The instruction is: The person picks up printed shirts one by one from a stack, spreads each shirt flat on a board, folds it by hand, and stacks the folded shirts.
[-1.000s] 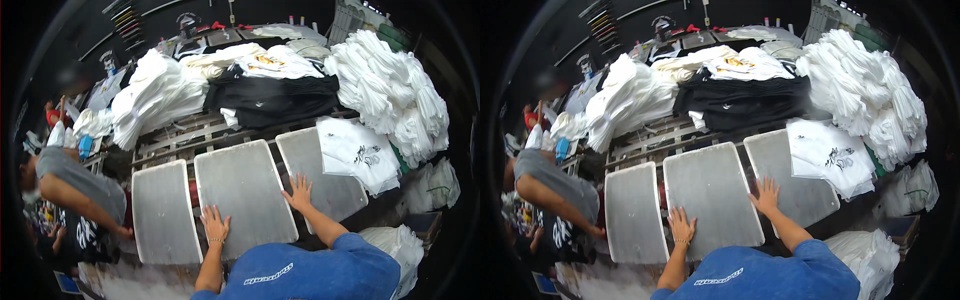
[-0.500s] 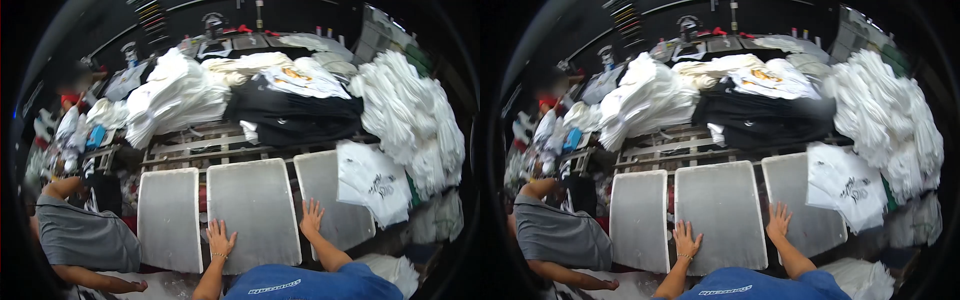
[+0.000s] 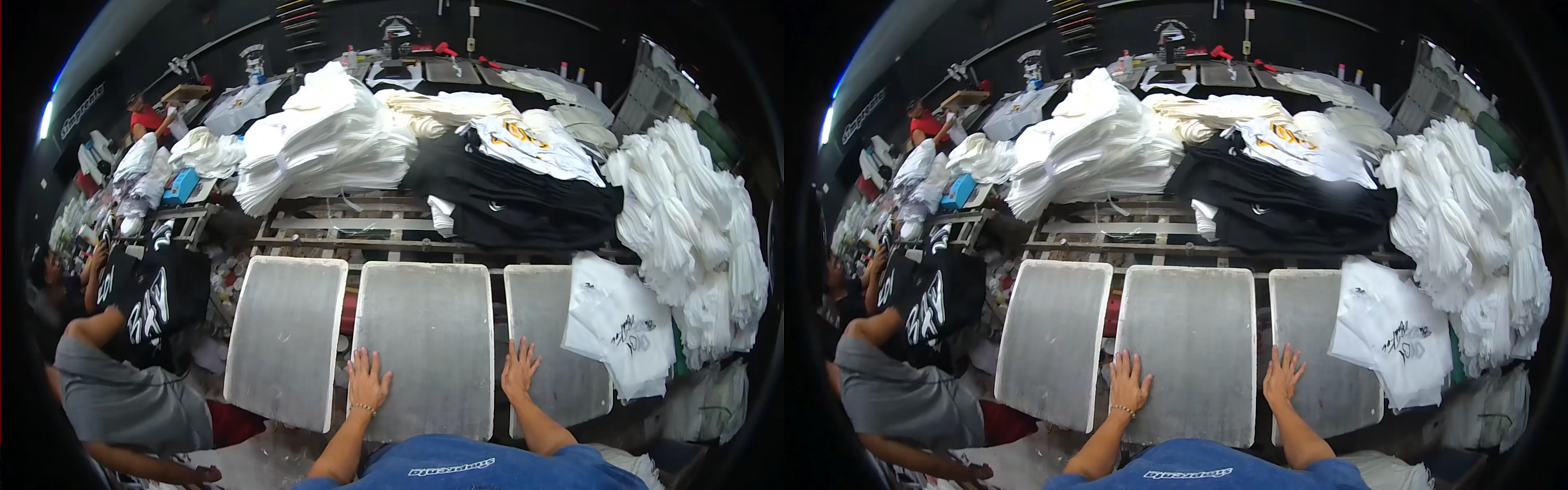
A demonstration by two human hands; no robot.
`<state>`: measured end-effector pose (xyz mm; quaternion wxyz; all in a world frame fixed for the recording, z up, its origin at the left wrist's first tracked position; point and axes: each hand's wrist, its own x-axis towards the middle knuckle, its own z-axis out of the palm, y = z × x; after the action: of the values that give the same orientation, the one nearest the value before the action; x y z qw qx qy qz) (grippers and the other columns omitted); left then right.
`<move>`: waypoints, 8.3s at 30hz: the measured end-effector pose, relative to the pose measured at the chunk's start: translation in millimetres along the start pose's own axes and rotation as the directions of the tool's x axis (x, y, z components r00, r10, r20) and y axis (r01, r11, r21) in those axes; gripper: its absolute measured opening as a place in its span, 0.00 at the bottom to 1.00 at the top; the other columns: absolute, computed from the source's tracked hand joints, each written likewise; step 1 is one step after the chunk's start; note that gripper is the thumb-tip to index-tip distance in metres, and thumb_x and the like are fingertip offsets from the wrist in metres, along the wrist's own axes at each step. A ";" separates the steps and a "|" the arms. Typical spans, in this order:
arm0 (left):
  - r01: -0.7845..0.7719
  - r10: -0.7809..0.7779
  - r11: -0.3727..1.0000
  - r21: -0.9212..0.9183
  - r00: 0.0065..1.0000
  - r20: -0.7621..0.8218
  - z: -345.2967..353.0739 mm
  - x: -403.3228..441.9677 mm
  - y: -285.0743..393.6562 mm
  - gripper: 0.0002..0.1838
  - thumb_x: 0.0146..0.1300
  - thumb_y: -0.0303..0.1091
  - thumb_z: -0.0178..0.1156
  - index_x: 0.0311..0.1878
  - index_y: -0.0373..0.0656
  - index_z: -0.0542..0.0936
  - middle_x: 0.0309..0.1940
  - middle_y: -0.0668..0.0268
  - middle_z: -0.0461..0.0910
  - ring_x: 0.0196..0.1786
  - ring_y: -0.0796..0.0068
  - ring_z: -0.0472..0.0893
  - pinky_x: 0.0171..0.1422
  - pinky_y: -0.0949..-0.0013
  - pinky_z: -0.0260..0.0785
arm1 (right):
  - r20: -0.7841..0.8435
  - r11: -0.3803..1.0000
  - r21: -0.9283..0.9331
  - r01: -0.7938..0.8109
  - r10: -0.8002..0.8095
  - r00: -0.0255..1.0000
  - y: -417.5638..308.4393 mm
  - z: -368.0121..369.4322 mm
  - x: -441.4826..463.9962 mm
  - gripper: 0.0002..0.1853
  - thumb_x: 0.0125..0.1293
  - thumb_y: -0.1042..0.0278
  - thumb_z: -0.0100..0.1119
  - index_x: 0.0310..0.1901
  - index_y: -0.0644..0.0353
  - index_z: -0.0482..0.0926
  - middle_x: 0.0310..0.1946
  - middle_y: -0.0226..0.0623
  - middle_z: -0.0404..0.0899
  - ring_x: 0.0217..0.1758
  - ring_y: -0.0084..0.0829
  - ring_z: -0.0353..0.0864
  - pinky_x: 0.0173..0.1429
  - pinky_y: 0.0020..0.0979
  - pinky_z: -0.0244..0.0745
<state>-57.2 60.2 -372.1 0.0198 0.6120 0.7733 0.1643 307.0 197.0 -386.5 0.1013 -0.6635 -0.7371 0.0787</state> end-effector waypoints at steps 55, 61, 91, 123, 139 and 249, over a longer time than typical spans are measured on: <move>0.182 -0.181 0.980 0.080 0.983 -0.018 28.8 94.9 35.0 0.35 0.61 0.50 0.60 0.70 0.45 0.70 0.76 0.48 0.56 0.78 0.43 0.52 0.78 0.39 0.43 | -0.303 0.992 0.126 0.024 0.015 0.953 -110.3 -154.4 593.5 0.34 0.60 0.45 0.63 0.68 0.46 0.71 0.67 0.49 0.68 0.68 0.55 0.68 0.66 0.60 0.63; 0.180 -0.181 0.978 0.102 0.984 0.001 29.6 94.5 34.0 0.35 0.62 0.51 0.59 0.71 0.46 0.69 0.76 0.48 0.56 0.78 0.43 0.52 0.77 0.39 0.42 | -0.618 0.938 0.097 0.332 -0.205 0.759 -102.0 -169.1 598.9 0.10 0.58 0.64 0.61 0.40 0.57 0.83 0.40 0.45 0.83 0.45 0.49 0.81 0.51 0.54 0.70; 0.005 0.034 0.542 -0.840 0.999 0.028 -127.1 -11.2 73.5 0.15 0.60 0.19 0.55 0.50 0.36 0.82 0.42 0.61 0.85 0.44 0.74 0.82 0.50 0.72 0.73 | -0.045 0.527 0.507 0.682 -0.774 0.631 -187.0 -174.6 -44.7 0.14 0.57 0.64 0.65 0.42 0.59 0.77 0.32 0.43 0.80 0.37 0.47 0.83 0.41 0.45 0.77; 0.089 -0.185 0.952 -0.293 0.929 -0.321 -212.6 78.5 -27.9 0.21 0.71 0.45 0.59 0.49 0.32 0.82 0.40 0.53 0.86 0.41 0.63 0.83 0.49 0.64 0.72 | -0.390 0.599 0.496 0.629 -0.493 0.777 -98.8 -128.4 -47.8 0.13 0.61 0.61 0.66 0.42 0.60 0.81 0.37 0.42 0.78 0.46 0.44 0.79 0.48 0.37 0.76; -0.505 0.769 0.591 -0.629 0.587 0.252 28.3 56.0 312.0 0.42 0.50 0.30 0.73 0.69 0.37 0.66 0.63 0.47 0.70 0.65 0.47 0.70 0.69 0.56 0.64 | 0.024 -0.079 0.920 -0.384 0.989 -0.147 355.4 -83.4 -89.2 0.47 0.50 0.51 0.77 0.66 0.62 0.59 0.59 0.53 0.67 0.62 0.48 0.69 0.65 0.47 0.68; -0.411 0.630 0.720 -0.558 0.725 0.279 73.5 -18.0 418.0 0.16 0.68 0.37 0.57 0.27 0.38 0.74 0.26 0.54 0.75 0.32 0.50 0.76 0.38 0.52 0.67 | -0.080 0.883 -0.102 -0.458 0.452 0.888 554.4 -124.9 39.1 0.33 0.68 0.37 0.54 0.69 0.45 0.71 0.70 0.41 0.67 0.74 0.48 0.61 0.75 0.58 0.53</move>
<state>357.2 142.3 -328.3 0.2938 0.8072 0.4738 0.1943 868.2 293.0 -402.8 0.0603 -0.8246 -0.5612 0.0386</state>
